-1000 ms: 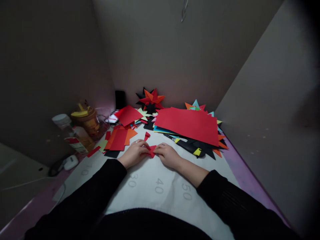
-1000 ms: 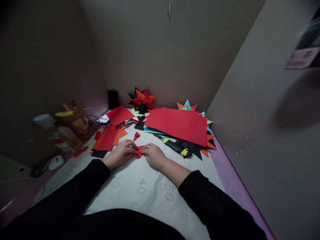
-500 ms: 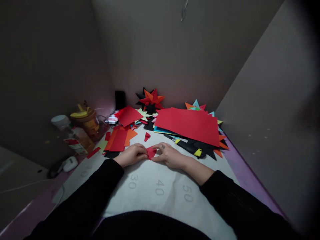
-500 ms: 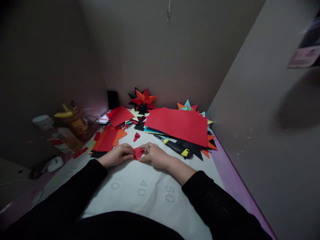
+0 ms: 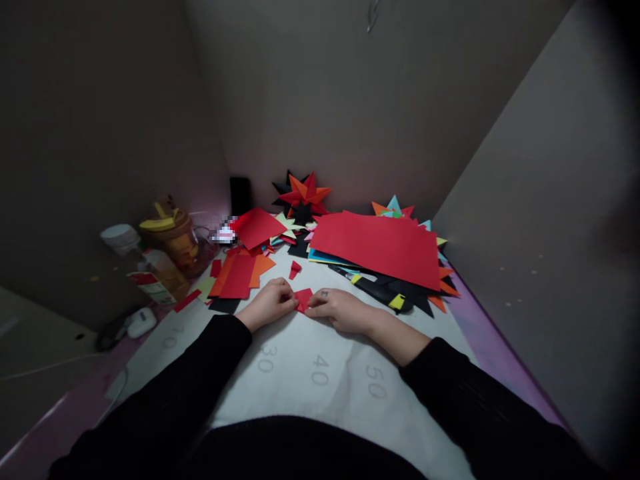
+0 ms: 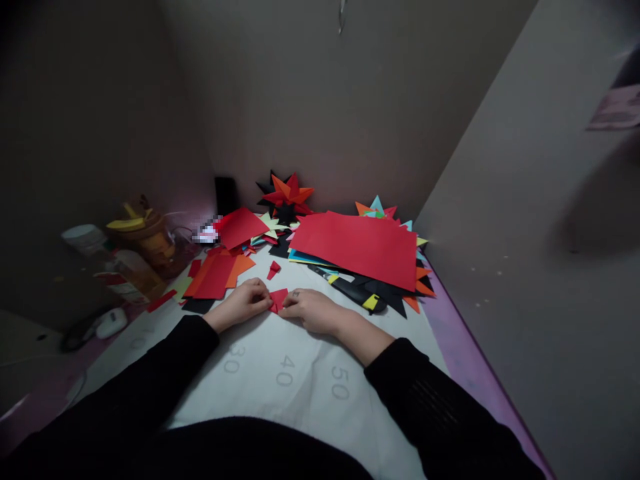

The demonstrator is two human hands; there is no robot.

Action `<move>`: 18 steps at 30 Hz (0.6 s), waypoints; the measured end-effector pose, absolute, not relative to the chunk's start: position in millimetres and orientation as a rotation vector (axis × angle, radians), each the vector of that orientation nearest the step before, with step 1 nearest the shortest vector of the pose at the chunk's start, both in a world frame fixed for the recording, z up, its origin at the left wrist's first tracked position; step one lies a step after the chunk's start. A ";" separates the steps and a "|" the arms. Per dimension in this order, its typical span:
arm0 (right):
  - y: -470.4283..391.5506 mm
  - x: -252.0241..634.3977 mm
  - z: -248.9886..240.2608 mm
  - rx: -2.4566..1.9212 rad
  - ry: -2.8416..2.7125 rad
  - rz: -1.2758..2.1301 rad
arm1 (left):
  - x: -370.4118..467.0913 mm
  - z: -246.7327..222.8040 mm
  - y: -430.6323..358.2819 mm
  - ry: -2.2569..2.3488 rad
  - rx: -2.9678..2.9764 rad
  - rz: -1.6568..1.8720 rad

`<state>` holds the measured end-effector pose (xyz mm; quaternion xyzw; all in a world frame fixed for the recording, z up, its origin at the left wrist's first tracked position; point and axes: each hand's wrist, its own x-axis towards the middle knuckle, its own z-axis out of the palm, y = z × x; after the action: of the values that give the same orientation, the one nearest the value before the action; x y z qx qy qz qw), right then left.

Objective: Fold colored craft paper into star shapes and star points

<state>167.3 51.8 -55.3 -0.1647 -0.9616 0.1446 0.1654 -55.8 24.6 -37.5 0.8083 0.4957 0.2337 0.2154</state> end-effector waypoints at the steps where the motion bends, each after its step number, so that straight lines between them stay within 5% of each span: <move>1: 52.5 168.0 -55.5 -0.470 -2.745 0.404 | -54.4 -37.7 24.5 1.394 2.237 0.651; 18: 52.6 165.6 -58.4 -0.371 -2.696 0.246 | -49.6 -46.2 29.6 1.507 2.239 0.655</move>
<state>165.6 52.6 -58.4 -0.1331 -0.9660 0.0883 0.2032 -49.6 29.6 -46.2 0.7928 0.5337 0.2320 0.1809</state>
